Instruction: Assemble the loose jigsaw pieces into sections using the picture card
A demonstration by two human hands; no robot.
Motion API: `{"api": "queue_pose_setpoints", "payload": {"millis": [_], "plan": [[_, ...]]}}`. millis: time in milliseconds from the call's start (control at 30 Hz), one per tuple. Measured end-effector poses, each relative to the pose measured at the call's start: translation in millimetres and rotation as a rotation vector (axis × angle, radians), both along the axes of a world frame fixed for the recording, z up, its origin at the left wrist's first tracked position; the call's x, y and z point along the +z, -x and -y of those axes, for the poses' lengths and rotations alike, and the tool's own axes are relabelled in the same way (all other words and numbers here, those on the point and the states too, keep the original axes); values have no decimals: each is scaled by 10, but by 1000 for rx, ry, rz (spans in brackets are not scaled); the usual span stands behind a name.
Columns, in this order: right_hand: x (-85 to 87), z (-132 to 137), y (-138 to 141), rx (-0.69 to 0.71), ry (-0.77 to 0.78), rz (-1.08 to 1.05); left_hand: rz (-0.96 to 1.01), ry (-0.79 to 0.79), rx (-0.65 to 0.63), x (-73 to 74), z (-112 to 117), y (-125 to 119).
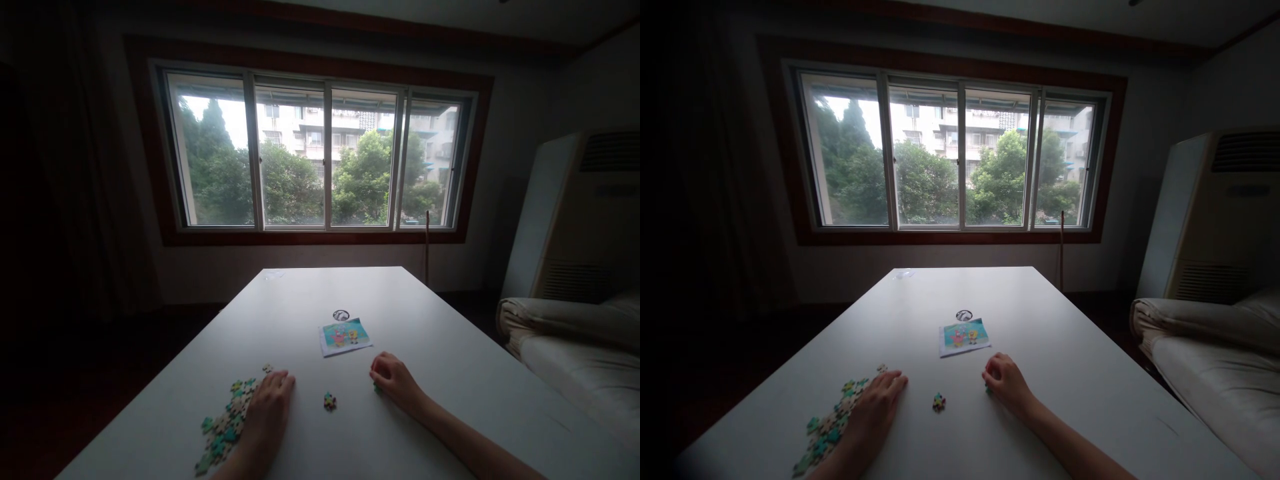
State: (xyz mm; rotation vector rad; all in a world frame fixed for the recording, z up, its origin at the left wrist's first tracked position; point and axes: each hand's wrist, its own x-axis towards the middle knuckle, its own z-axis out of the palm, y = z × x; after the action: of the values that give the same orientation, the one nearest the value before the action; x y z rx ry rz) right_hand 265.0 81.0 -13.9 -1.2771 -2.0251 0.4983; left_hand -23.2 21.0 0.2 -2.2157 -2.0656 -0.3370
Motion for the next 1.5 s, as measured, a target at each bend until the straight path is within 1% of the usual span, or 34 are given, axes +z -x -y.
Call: {"api": "queue_pose_setpoints", "payload": {"millis": [233, 400, 667, 900, 1100, 1267, 1500], "plan": [[14, 7, -4, -23, -5, 32, 1, 23, -28, -2, -19, -9], [-1, -4, -14, -30, -3, 34, -9, 11, -45, -11, -42, 0], [18, 9, -9, -25, -11, 40, -50, 79, -69, 37, -61, 2], [-13, -11, -27, -26, -1, 38, -58, 92, -66, 24, -82, 34], [6, -2, -22, -33, 6, 34, -69, 78, -74, 59, -74, 37], [-9, -15, -31, -28, 10, 37, -97, 23, -47, 70, -53, 23], [-2, -10, -32, -21, 9, 35, -19, -42, -132, 73, -50, 28]]}}
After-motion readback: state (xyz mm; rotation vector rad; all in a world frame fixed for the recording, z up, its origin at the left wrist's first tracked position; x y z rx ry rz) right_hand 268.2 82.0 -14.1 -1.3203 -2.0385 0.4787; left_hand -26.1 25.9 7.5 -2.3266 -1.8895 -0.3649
